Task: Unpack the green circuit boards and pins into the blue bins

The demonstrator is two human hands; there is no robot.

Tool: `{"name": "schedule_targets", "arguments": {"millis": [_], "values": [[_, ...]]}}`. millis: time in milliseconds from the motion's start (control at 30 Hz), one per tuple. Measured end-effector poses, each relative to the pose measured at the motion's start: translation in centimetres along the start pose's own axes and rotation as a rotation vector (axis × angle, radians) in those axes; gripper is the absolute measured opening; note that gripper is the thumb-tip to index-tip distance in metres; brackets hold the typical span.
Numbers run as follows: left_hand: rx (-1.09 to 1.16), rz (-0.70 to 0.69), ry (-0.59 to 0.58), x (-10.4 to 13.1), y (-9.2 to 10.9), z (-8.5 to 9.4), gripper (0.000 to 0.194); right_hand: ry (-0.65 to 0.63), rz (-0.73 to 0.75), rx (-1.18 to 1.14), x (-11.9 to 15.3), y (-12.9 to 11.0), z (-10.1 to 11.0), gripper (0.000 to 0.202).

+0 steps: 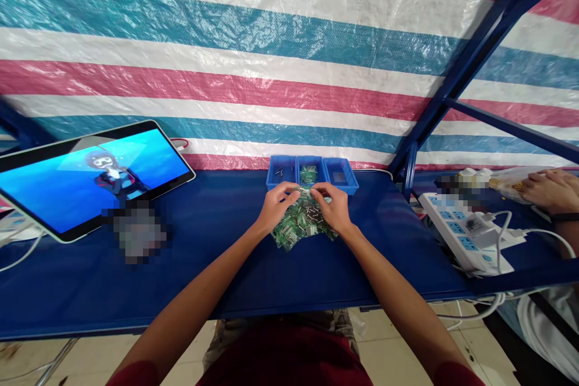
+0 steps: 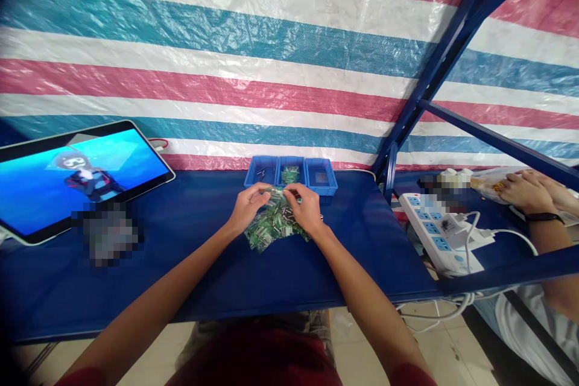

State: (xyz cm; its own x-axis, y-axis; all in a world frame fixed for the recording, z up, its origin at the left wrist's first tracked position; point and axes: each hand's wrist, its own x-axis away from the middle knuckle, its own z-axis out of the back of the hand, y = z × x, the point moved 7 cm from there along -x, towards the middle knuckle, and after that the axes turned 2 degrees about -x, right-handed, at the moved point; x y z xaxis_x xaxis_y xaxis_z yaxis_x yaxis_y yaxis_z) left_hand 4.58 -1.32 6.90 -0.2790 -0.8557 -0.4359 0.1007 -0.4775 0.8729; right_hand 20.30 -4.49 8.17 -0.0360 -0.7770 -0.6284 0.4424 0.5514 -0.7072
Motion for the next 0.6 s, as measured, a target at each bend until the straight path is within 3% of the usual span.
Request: {"name": "schedule_targets", "arguments": {"millis": [167,300,600], "values": [[0.016,0.049,0.036,0.1,-0.2,0.1,0.032,-0.029,-0.019,-0.047,0.2,0.0,-0.1,0.023],[0.094,0.092,0.061,0.0,-0.1,0.4,0.035,-0.066,0.073,-0.047,0.1,-0.9,-0.2,0.026],[0.144,0.097,0.005,0.2,-0.1,-0.2,0.031,-0.077,0.171,0.000,0.1,-1.1,-0.3,0.024]]}}
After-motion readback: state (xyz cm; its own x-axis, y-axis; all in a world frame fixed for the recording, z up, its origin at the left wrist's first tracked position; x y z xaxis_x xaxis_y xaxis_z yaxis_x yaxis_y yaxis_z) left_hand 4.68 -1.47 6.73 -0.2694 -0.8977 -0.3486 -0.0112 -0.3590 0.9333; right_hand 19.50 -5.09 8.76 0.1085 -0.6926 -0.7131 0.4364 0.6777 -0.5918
